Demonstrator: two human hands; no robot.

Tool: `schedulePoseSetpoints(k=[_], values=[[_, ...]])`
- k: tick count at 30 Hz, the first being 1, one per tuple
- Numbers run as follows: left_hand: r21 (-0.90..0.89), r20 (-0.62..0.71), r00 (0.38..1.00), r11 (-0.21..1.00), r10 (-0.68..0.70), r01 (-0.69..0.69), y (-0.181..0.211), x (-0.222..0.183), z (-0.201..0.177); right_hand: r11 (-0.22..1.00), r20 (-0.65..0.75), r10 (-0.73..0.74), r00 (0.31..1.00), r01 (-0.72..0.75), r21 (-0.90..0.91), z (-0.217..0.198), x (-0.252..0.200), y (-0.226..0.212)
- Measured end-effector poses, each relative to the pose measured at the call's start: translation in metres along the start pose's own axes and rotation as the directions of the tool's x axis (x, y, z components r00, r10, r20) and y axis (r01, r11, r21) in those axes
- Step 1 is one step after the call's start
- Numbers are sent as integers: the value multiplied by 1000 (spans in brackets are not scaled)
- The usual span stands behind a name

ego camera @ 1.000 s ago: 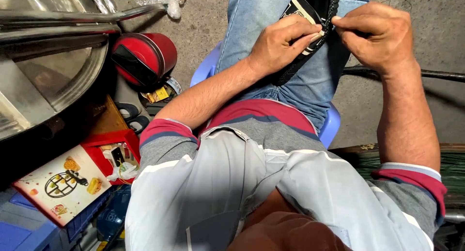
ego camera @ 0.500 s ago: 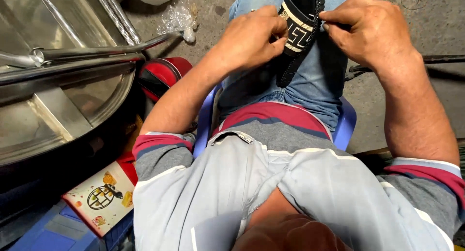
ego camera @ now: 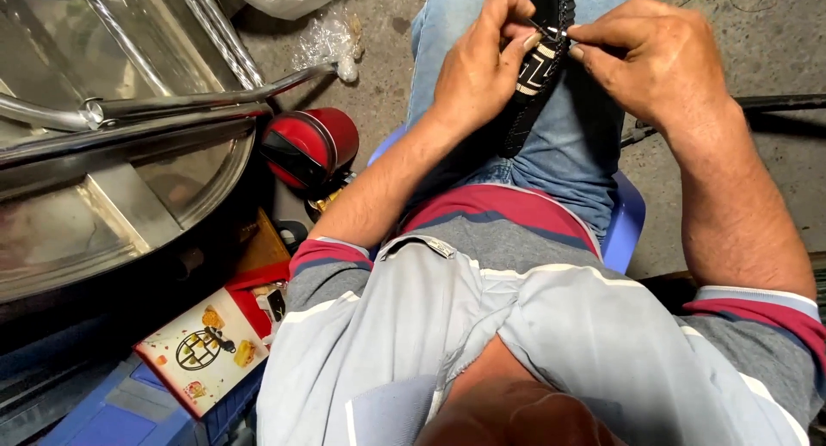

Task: A person is hand-sewing a decorative strap onto a sandal using a needle and thread.

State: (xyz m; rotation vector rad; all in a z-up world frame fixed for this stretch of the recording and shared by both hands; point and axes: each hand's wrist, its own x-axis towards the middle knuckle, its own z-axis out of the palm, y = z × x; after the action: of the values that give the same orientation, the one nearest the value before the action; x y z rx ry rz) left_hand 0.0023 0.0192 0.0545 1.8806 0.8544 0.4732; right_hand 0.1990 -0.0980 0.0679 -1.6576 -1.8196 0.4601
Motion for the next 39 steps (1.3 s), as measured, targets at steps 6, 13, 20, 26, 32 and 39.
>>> schedulePoseSetpoints(k=[6, 13, 20, 26, 32, 39], values=[[286, 104, 991, 957, -88, 55, 8, 22, -1, 993, -74, 21, 997, -29, -113, 13, -9, 0], [115, 309, 915, 944, 261, -309, 16, 26, -16, 955, -35, 54, 998, -62, -291, 2, -9, -13], [-380, 331, 942, 922, 58, 77, -31, 32, -3, 877, 201, 235, 951, -118, -465, -41, -31, -6], [-469, 248, 969, 876, 10, 111, -17, 13, -17, 865, 231, 465, 855, -494, 86, -22, -11, -18], [-526, 206, 978, 846, 26, 88, -18, 11, -14, 777, 161, 520, 839, -542, 319, -2, -8, -21], [-533, 203, 979, 842, 30, 85, -20, 12, -11, 779, 91, 540, 837, -538, 324, 5, -15, -18]])
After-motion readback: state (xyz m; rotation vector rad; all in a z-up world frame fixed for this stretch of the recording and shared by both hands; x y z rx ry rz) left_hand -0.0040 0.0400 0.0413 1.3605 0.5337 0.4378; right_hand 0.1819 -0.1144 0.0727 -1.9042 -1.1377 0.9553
